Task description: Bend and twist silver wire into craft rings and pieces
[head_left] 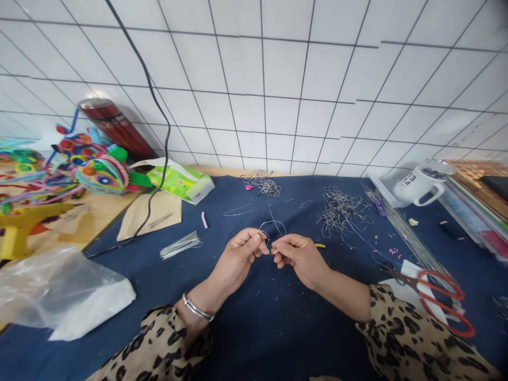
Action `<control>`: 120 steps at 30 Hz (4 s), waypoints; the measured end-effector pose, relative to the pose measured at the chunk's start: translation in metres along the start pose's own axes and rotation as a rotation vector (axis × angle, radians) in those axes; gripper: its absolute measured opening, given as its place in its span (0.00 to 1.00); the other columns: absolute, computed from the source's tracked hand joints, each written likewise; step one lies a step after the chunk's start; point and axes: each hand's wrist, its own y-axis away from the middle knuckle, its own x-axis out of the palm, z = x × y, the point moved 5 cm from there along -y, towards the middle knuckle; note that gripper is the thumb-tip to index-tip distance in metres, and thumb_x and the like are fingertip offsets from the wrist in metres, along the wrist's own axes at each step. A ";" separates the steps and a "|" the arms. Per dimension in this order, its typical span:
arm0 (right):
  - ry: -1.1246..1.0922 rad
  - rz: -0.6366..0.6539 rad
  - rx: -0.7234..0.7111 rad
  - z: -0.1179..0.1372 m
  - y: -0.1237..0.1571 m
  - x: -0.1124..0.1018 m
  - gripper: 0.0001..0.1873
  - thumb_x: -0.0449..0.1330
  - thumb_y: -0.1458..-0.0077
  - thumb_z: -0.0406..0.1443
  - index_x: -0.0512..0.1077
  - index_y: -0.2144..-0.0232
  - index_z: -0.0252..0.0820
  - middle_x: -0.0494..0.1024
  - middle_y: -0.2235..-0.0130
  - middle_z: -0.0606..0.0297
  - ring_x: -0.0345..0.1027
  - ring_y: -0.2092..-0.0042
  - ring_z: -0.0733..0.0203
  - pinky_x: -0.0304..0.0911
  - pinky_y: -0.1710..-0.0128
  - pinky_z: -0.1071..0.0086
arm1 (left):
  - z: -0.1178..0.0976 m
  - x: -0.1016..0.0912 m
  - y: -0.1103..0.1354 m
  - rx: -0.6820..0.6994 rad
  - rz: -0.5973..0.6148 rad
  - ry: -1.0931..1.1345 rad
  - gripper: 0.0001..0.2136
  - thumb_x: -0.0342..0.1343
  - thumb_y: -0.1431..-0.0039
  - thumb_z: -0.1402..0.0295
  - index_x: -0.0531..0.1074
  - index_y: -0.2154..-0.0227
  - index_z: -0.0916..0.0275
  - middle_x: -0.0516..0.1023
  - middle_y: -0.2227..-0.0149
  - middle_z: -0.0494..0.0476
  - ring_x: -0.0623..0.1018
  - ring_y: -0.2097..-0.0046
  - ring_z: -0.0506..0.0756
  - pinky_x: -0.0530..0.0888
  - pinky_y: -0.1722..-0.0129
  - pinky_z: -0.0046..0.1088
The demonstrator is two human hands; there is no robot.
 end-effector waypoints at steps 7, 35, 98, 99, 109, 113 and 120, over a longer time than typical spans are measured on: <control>0.020 0.041 0.003 0.004 -0.004 -0.004 0.12 0.60 0.50 0.42 0.72 0.69 0.38 0.73 0.71 0.64 0.67 0.71 0.66 0.63 0.73 0.72 | 0.000 -0.006 -0.002 -0.015 -0.034 0.009 0.08 0.54 0.43 0.64 0.71 0.67 0.64 0.72 0.76 0.51 0.70 0.73 0.48 0.65 0.70 0.23; 0.142 0.036 -0.060 0.009 -0.004 -0.004 0.11 0.59 0.49 0.41 0.72 0.69 0.38 0.73 0.70 0.64 0.65 0.72 0.68 0.60 0.75 0.73 | -0.010 -0.011 -0.004 0.046 -0.034 -0.209 0.08 0.53 0.44 0.64 0.70 0.72 0.64 0.69 0.80 0.49 0.66 0.76 0.47 0.61 0.73 0.22; 0.230 -0.169 -0.102 0.004 -0.010 -0.022 0.14 0.59 0.50 0.43 0.70 0.65 0.39 0.72 0.74 0.67 0.63 0.77 0.70 0.63 0.79 0.74 | 0.002 -0.006 -0.002 -0.146 0.077 -0.073 0.07 0.54 0.44 0.65 0.70 0.69 0.65 0.75 0.76 0.53 0.73 0.73 0.47 0.67 0.71 0.22; 0.230 -0.162 -0.107 0.004 -0.010 -0.021 0.13 0.58 0.50 0.43 0.70 0.65 0.39 0.72 0.74 0.67 0.63 0.77 0.70 0.63 0.79 0.74 | 0.002 -0.007 -0.002 -0.138 0.068 -0.083 0.08 0.54 0.44 0.64 0.70 0.69 0.65 0.74 0.77 0.52 0.72 0.73 0.47 0.66 0.71 0.21; 0.222 -0.055 -0.066 0.002 -0.011 -0.014 0.12 0.57 0.49 0.41 0.68 0.64 0.39 0.73 0.73 0.66 0.65 0.77 0.69 0.64 0.78 0.73 | -0.007 -0.013 -0.005 -0.035 -0.030 -0.236 0.10 0.53 0.45 0.62 0.70 0.70 0.64 0.71 0.77 0.51 0.69 0.75 0.48 0.64 0.75 0.22; 0.398 0.075 -0.008 -0.001 -0.008 -0.005 0.11 0.57 0.49 0.39 0.67 0.64 0.39 0.74 0.73 0.66 0.65 0.77 0.69 0.62 0.79 0.75 | -0.016 -0.028 -0.012 0.037 -0.088 -0.440 0.11 0.54 0.46 0.60 0.69 0.71 0.64 0.69 0.77 0.50 0.67 0.77 0.47 0.62 0.78 0.20; 0.570 0.071 -0.037 0.001 -0.004 -0.002 0.10 0.54 0.48 0.39 0.69 0.64 0.40 0.74 0.72 0.66 0.66 0.75 0.69 0.61 0.78 0.76 | -0.029 -0.051 -0.031 0.233 -0.053 -0.977 0.10 0.51 0.45 0.61 0.72 0.68 0.61 0.75 0.70 0.53 0.73 0.69 0.52 0.69 0.67 0.27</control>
